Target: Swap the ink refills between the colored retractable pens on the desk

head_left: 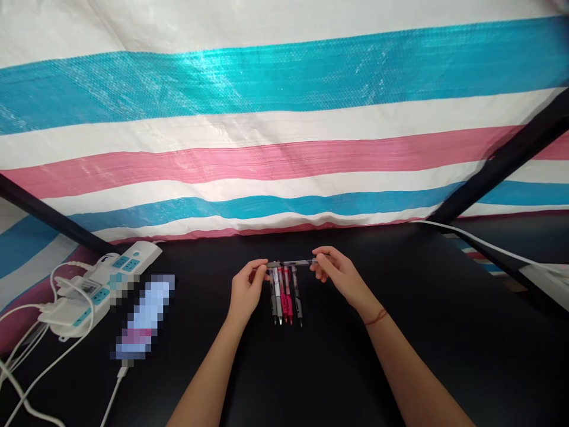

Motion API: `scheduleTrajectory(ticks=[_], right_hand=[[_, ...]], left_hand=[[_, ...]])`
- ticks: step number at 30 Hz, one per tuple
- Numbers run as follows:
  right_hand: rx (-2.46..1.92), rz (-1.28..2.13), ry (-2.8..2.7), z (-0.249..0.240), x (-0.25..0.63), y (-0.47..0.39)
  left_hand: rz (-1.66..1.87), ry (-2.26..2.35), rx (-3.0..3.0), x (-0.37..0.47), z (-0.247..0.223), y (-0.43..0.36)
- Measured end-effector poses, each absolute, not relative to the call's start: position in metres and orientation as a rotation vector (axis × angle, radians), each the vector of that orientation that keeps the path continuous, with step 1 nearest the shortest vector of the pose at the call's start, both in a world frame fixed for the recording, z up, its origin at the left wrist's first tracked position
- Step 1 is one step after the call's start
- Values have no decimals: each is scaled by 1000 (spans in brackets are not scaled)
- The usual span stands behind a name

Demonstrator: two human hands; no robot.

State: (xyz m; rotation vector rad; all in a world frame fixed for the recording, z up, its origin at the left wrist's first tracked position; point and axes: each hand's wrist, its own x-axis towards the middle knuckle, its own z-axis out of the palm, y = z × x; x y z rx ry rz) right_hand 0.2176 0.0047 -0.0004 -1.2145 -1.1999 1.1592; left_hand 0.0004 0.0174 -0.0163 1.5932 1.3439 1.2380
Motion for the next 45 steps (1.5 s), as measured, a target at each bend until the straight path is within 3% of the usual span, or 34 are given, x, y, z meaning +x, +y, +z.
scheduleTrajectory(ticks=[45], right_hand=[[-1277, 1038, -1539, -3, 220, 1]], left_hand=[[1287, 1367, 1611, 0, -15, 16]])
